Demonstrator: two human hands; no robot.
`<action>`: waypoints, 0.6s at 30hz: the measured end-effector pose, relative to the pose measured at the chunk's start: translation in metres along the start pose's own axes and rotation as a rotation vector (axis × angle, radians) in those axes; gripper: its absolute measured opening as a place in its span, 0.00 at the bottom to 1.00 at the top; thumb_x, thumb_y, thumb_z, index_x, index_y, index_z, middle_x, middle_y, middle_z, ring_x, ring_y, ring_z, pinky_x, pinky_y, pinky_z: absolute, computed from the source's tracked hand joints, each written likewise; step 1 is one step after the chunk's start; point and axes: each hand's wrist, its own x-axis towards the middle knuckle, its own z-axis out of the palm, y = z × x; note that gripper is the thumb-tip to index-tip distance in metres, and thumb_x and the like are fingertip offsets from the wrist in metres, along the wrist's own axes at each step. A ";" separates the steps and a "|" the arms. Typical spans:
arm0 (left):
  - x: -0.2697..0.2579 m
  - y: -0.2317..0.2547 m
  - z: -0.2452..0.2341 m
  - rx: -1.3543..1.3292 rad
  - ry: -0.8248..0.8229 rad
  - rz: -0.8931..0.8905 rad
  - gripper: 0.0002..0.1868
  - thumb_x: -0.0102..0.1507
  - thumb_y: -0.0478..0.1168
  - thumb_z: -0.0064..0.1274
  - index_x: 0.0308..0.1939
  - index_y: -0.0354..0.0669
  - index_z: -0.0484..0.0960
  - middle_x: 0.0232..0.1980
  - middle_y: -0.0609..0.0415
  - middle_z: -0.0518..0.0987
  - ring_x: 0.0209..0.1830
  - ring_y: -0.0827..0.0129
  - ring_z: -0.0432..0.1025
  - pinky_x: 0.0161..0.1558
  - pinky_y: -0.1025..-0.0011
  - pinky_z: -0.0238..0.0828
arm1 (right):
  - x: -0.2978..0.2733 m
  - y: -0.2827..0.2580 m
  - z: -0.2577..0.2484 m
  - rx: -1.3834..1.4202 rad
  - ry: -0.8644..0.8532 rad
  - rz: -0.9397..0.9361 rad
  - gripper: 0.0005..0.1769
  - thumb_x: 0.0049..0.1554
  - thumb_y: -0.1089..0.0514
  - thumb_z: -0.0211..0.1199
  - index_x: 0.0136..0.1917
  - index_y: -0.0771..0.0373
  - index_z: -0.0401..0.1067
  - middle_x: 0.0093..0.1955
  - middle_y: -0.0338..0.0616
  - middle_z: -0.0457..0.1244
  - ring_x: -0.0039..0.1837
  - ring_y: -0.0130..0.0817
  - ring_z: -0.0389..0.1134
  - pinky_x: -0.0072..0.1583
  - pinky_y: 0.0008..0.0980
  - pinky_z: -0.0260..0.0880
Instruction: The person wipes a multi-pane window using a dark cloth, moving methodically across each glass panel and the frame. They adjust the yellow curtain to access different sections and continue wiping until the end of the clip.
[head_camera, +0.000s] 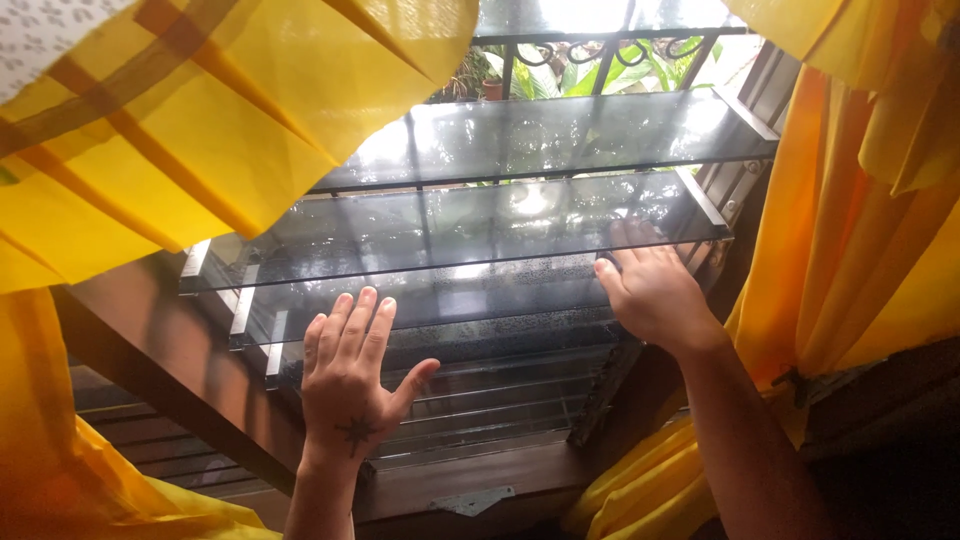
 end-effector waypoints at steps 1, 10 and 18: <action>0.001 -0.001 0.000 0.002 0.002 0.000 0.40 0.62 0.70 0.49 0.63 0.42 0.80 0.68 0.44 0.77 0.70 0.48 0.69 0.70 0.48 0.61 | 0.006 -0.002 -0.001 0.000 0.002 -0.002 0.32 0.67 0.42 0.37 0.64 0.68 0.69 0.69 0.62 0.62 0.74 0.55 0.58 0.77 0.53 0.46; -0.003 -0.001 -0.004 0.010 0.020 0.009 0.40 0.62 0.70 0.50 0.63 0.42 0.80 0.68 0.44 0.77 0.70 0.48 0.69 0.70 0.48 0.60 | 0.020 -0.068 -0.005 -0.277 -0.212 -0.139 0.19 0.65 0.50 0.33 0.47 0.56 0.65 0.45 0.48 0.70 0.48 0.51 0.70 0.47 0.50 0.66; -0.003 0.002 -0.006 -0.019 0.012 -0.008 0.40 0.62 0.69 0.50 0.63 0.42 0.79 0.69 0.44 0.76 0.71 0.47 0.69 0.70 0.48 0.59 | -0.011 -0.126 0.037 0.042 0.039 -0.528 0.36 0.68 0.43 0.30 0.80 0.68 0.49 0.82 0.60 0.47 0.82 0.54 0.45 0.79 0.54 0.37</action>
